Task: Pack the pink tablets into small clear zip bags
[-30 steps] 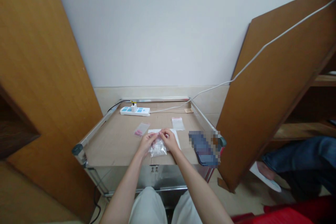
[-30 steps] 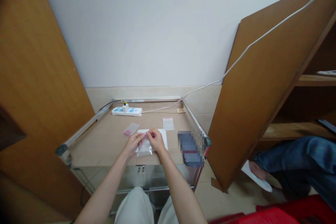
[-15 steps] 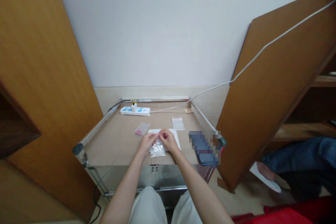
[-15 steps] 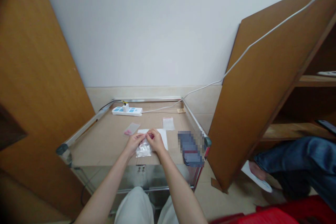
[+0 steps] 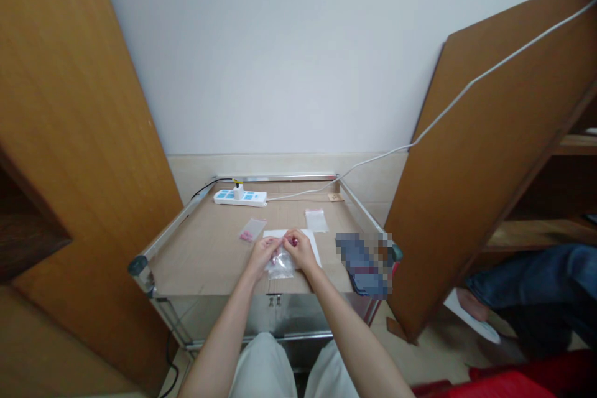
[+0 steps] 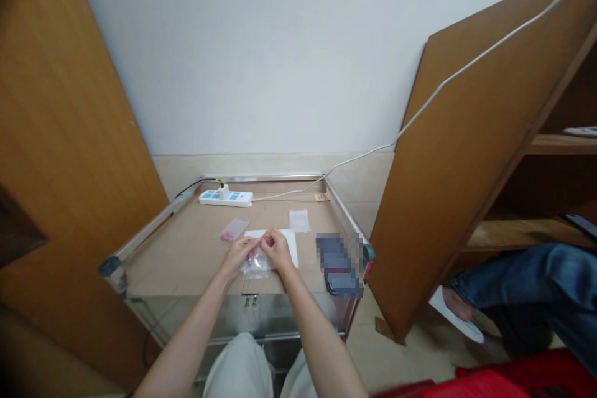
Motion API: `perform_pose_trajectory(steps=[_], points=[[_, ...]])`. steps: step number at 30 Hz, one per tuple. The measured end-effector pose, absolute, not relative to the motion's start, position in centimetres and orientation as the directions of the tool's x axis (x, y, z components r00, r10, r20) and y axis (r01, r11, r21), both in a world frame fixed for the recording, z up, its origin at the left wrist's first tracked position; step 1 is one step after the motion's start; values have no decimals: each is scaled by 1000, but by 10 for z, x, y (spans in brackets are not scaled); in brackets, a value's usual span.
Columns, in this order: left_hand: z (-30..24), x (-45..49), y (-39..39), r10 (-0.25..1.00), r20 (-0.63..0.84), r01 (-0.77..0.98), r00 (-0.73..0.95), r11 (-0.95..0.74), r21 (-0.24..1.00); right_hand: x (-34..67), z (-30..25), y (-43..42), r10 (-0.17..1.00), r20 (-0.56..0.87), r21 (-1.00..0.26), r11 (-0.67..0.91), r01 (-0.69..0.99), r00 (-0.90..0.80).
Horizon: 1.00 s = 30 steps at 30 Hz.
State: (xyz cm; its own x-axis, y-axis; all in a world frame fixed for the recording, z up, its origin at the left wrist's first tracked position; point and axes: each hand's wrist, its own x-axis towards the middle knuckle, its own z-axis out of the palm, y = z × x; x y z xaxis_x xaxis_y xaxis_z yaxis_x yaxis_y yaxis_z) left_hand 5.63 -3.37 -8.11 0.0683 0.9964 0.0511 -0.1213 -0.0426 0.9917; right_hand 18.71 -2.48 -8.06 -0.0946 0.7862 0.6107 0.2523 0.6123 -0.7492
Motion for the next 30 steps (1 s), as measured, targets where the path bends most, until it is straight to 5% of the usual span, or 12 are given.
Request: perform_pose_trajectory(steps=[11, 30], points=[[-82, 54, -31, 1000, 2, -313, 3, -1, 950, 186, -81, -24, 815, 575, -786, 575, 229, -70], [-78, 51, -32, 995, 42, -301, -85, -66, 951, 188, -80, -24, 887, 455, -890, 451, 71, 79]])
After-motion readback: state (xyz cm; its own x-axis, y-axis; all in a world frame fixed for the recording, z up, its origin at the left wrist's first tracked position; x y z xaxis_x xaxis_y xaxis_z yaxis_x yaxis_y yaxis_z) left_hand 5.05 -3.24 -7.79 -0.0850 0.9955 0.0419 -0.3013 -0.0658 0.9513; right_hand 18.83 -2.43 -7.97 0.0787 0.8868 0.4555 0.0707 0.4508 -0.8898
